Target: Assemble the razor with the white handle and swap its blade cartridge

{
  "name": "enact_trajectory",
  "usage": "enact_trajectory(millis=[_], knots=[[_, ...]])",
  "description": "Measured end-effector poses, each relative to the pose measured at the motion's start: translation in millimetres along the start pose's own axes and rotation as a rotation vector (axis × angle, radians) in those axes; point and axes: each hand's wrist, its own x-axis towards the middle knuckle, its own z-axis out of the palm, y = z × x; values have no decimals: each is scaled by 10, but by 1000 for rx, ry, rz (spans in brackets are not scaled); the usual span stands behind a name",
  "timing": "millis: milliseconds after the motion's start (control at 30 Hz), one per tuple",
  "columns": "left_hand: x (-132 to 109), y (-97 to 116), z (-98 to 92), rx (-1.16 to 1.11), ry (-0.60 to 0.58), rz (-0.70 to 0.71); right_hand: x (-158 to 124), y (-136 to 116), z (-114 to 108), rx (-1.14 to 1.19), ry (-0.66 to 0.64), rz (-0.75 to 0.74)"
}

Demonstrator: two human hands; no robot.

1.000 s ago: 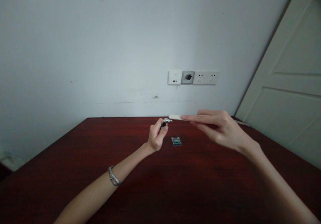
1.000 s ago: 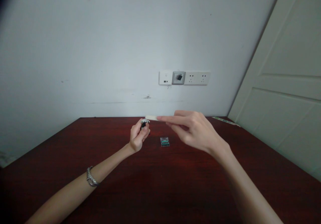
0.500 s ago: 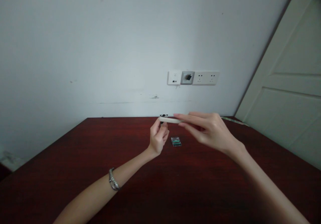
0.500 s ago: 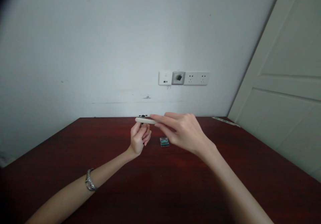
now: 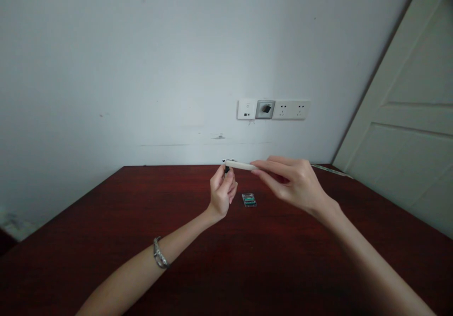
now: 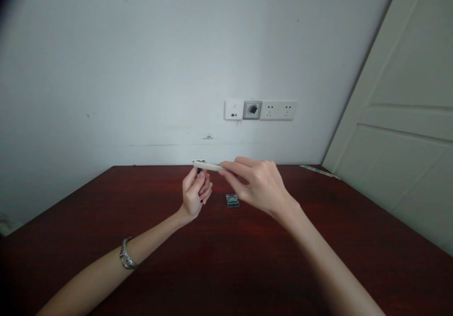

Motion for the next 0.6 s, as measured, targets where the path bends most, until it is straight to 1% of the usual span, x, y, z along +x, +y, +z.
enact_trajectory(millis=[167,333,433,533,600], knots=[[-16,-21,26,3,-18,35,-8,14,68,24,24,-18],[-8,-2,-5,15,-4,77,-16,79,30,40,50,20],[12,-9,-35,11,-8,89,-13,77,19,51,45,28],[29,-29,-62,8,-16,101,-5,63,21,88,86,41],[38,-43,-80,16,-29,110,2,58,16,105,84,48]])
